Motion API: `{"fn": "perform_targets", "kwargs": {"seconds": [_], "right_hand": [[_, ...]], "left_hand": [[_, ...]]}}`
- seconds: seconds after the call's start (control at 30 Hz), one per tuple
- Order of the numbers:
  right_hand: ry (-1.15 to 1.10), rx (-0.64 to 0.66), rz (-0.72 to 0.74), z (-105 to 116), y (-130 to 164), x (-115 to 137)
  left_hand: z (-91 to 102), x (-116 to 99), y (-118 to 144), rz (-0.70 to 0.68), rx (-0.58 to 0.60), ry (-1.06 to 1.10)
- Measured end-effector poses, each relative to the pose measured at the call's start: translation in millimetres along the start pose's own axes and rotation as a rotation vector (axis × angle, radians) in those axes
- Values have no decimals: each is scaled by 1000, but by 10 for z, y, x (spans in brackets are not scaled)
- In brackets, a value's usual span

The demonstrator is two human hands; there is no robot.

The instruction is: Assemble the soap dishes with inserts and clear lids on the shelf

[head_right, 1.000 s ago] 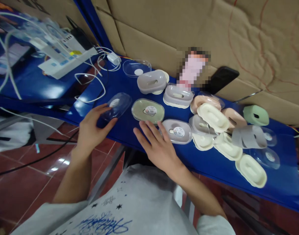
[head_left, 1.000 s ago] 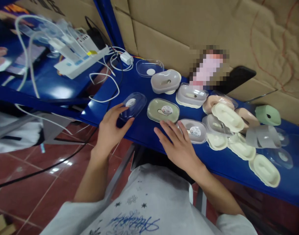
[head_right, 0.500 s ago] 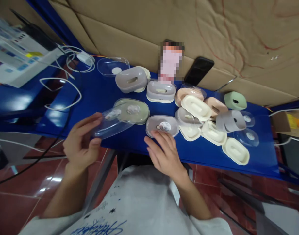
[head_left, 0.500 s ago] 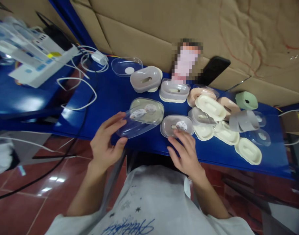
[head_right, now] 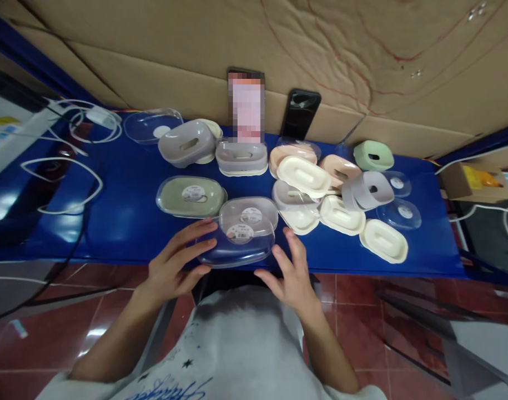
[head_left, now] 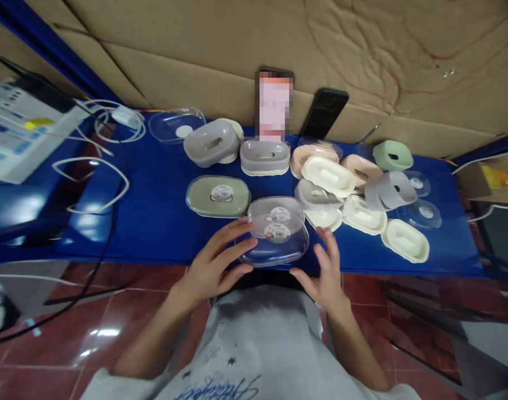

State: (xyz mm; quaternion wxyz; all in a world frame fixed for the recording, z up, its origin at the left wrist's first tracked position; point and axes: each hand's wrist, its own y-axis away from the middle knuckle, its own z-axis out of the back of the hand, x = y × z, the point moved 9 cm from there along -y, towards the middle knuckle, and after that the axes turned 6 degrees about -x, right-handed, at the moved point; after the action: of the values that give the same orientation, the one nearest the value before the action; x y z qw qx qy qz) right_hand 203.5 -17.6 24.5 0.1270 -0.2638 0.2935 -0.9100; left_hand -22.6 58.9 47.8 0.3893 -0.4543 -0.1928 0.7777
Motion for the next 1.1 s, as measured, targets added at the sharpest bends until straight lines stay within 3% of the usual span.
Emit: {"fn": "perform_targets", "kwargs": {"seconds": [0.1,0.2,0.27,0.43,0.53,0.63,0.73,0.83,0.9,0.97,1.03,1.1], "right_hand": [[-24,109,59,-117,-145,71],[-8,180,73,-171,-238,35],[10,162,34,-142,-250,-67],[152,75,-122,-15,-128,-452],[261,117,-187,5,-57,-640],[215,166,-183,45,-52,-706],[101,242,-163,103,-57,-731],[67,275,-170,189,-50,-785],[70,258,-171,231,-59,-801],[73,243,-178,219,-88,-797],[87,230,-192,162,-148,-798],[141,233,-199,79,-235,-822]], "left_hand": [[-142,-71,23,-16,35,6],[-141,-70,34,-12,26,-52],[0,-4,29,11,-48,-144],[609,381,50,159,-330,-466],[758,669,54,218,-313,-521],[764,912,41,274,-249,-467],[705,943,22,329,-235,-457],[565,588,13,284,-332,-540],[204,267,-19,189,-226,-517],[-278,-126,-45,-46,-60,-459],[-662,-252,-48,-101,78,-481],[-854,-225,-77,-93,106,-472]]}}
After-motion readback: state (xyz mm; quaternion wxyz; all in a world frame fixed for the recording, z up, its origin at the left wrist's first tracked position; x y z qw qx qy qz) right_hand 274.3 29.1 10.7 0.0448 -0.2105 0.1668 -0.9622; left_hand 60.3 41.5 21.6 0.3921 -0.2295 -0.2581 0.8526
